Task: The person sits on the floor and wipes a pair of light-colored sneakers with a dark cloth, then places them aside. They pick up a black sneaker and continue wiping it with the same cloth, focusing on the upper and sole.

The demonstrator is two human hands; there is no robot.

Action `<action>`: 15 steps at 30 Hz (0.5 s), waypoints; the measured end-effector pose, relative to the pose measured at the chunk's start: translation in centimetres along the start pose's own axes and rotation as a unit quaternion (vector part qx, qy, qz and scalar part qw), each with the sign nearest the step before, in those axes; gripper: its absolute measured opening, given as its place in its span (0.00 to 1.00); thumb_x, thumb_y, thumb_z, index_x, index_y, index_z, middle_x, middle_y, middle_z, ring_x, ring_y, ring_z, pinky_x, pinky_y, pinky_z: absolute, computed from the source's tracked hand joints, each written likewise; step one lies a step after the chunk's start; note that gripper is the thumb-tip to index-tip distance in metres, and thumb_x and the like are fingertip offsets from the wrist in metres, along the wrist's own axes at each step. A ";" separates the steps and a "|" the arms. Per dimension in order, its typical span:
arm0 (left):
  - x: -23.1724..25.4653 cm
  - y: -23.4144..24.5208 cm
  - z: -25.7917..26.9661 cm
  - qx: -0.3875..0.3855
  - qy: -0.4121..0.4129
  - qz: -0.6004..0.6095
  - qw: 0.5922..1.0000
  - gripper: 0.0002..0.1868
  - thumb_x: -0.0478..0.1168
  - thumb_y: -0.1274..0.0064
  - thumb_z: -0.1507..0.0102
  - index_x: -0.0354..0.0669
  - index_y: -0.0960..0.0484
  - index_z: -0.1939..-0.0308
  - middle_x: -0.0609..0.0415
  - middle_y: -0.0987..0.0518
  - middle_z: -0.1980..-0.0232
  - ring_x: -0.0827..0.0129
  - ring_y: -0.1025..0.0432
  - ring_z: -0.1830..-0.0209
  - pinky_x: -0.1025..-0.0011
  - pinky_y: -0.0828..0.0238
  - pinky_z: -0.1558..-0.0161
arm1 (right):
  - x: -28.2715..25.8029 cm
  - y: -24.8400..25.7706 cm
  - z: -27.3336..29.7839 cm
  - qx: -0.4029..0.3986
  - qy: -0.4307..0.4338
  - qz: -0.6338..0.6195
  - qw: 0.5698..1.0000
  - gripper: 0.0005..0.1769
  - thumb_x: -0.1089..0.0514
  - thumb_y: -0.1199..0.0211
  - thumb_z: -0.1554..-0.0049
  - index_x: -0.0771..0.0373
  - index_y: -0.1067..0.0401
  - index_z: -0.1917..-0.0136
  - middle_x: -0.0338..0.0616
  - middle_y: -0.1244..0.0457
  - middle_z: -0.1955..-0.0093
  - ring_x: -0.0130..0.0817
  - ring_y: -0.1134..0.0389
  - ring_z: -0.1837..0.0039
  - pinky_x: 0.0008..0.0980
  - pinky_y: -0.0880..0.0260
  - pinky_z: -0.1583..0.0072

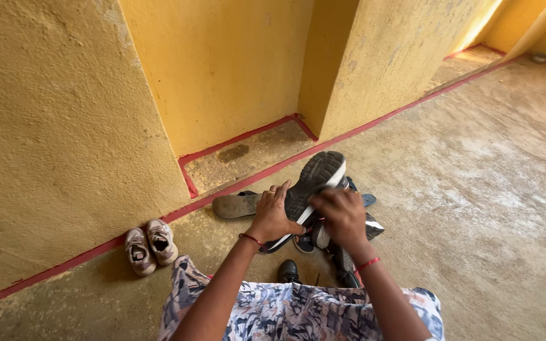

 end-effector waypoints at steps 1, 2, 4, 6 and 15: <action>0.3 0.0 0.1 -0.007 -0.008 -0.005 1.000 0.72 0.56 0.24 0.62 0.39 0.49 0.22 0.35 0.35 0.32 0.43 0.40 0.33 0.51 0.47 0.32 | 2.1 0.3 -0.1 0.015 -0.047 0.020 0.999 0.16 0.65 0.32 0.49 0.49 0.18 0.49 0.35 0.32 0.46 0.39 0.34 0.43 0.40 0.35 0.43; 0.5 0.1 0.3 -0.005 -0.009 -0.009 1.000 0.72 0.56 0.24 0.62 0.39 0.50 0.22 0.36 0.35 0.32 0.43 0.39 0.34 0.52 0.47 0.32 | 3.7 0.6 0.1 0.030 -0.095 0.039 0.994 0.16 0.67 0.33 0.48 0.49 0.18 0.49 0.34 0.32 0.46 0.39 0.35 0.44 0.40 0.35 0.42; 1.0 0.5 0.4 0.000 -0.012 -0.016 1.000 0.73 0.56 0.25 0.63 0.38 0.52 0.22 0.36 0.34 0.32 0.44 0.39 0.35 0.53 0.47 0.31 | 5.3 0.9 0.5 0.050 -0.141 0.045 0.988 0.19 0.68 0.34 0.51 0.52 0.19 0.48 0.37 0.32 0.44 0.42 0.34 0.42 0.41 0.34 0.40; 1.2 0.9 0.5 -0.006 0.000 -0.006 1.000 0.72 0.56 0.26 0.62 0.38 0.51 0.22 0.39 0.32 0.33 0.46 0.37 0.35 0.54 0.47 0.30 | 6.0 0.9 0.8 0.075 -0.177 0.018 0.981 0.19 0.68 0.34 0.52 0.53 0.20 0.48 0.39 0.32 0.43 0.44 0.34 0.41 0.42 0.33 0.39; -0.4 3.3 0.5 0.020 0.008 0.030 0.999 0.67 0.55 0.27 0.62 0.39 0.45 0.24 0.40 0.30 0.32 0.46 0.35 0.33 0.55 0.40 0.31 | -1.5 0.1 -1.0 0.003 -0.042 -0.080 0.996 0.21 0.67 0.34 0.57 0.56 0.20 0.48 0.43 0.32 0.45 0.44 0.33 0.44 0.43 0.33 0.42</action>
Point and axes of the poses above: each hand's wrist, its own z-axis away from the middle knuckle, its own y-axis out of the back of the hand, x = y × z, the point moved 10 cm from there along -z, towards the middle knuckle
